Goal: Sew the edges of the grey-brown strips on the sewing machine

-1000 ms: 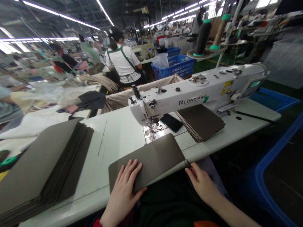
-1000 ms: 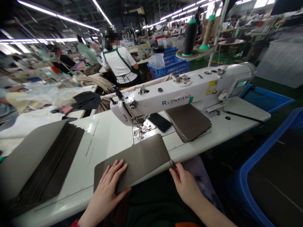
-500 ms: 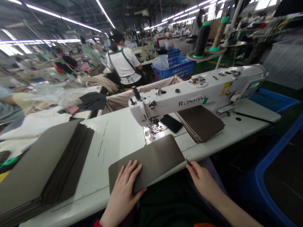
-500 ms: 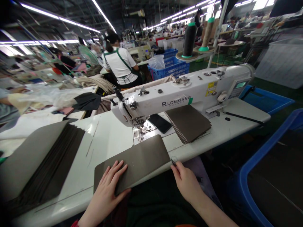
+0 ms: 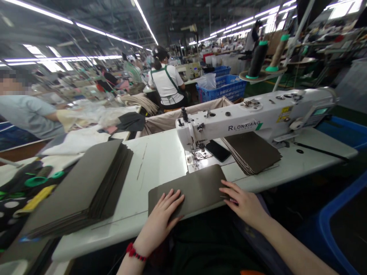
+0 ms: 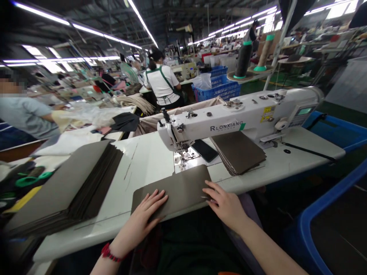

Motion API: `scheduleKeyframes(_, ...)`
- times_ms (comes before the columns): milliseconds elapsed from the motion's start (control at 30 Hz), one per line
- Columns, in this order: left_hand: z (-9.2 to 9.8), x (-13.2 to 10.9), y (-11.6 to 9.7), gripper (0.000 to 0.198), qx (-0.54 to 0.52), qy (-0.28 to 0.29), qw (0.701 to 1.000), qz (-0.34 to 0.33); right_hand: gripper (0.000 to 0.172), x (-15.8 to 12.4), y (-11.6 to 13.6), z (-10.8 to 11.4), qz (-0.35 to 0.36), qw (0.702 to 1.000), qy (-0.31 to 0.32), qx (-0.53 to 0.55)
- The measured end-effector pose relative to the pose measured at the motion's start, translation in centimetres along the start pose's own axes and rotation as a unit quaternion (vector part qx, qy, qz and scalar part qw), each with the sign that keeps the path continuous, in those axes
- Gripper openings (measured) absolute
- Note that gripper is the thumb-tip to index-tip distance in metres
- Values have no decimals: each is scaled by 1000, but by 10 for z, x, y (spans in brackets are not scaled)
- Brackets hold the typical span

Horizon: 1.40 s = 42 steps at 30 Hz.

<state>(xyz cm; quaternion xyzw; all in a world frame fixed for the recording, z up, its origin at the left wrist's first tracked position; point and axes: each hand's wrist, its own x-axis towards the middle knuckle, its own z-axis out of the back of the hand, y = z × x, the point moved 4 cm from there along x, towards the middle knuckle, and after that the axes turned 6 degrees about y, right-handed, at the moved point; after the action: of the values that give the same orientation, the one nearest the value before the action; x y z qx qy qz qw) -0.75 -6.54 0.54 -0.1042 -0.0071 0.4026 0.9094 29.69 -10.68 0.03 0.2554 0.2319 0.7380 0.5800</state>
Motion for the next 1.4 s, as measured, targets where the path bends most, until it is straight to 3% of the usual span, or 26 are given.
scheduleKeyframes(133,37,-17,4,39,-71,18,997,14,23,14,8,19,22,994,-2,108)
scheduleKeyframes(233,69,-34,16,29,-145,-15,985,87,27,21,15,41,-17,984,-19,174)
scheduleKeyframes(300,83,-46,26,24,-233,-42,959,155,31,25,21,54,-50,977,-22,208)
scheduleKeyframes(367,88,-56,33,26,-364,-68,902,224,34,27,25,62,-78,966,-6,246)
scheduleKeyframes(500,79,-69,28,39,-614,-109,710,328,34,27,31,64,-114,939,43,320)
scheduleKeyframes(533,77,-70,24,40,-642,-115,676,344,34,26,33,63,-120,933,49,336)
scheduleKeyframes(600,75,-71,18,42,-667,-125,639,363,33,26,34,61,-130,923,51,358)
scheduleKeyframes(700,74,-69,16,45,-679,-134,624,363,33,26,35,58,-139,919,51,366)
scheduleKeyframes(833,84,-64,22,40,-670,-114,653,334,33,32,28,55,-143,916,61,370)
scheduleKeyframes(933,125,-71,36,44,-578,-150,728,338,38,33,17,44,-164,905,81,385)
scheduleKeyframes(1000,175,-86,47,50,-417,-268,791,358,44,27,9,26,-177,907,128,359)
scheduleKeyframes(1067,230,-106,50,48,-163,-424,820,349,44,14,4,-1,-157,927,207,269)
scheduleKeyframes(1133,265,-115,50,39,53,-483,826,286,35,-4,-2,-33,-114,940,300,112)
scheduleKeyframes(1167,271,-116,54,35,120,-475,837,245,24,-13,-6,-47,-91,941,326,12)
scheduleKeyframes(1200,270,-114,63,33,158,-448,856,205,17,-21,-10,-58,-81,940,325,-65)
scheduleKeyframes(1267,249,-109,90,32,172,-359,906,145,21,-31,-19,-73,-86,934,310,-154)
scheduleKeyframes(1333,212,-106,124,36,166,-246,946,134,25,-36,-27,-76,-95,936,294,-169)
scheduleKeyframes(1400,175,-110,154,37,149,-172,964,140,26,-38,-31,-70,-92,939,292,-154)
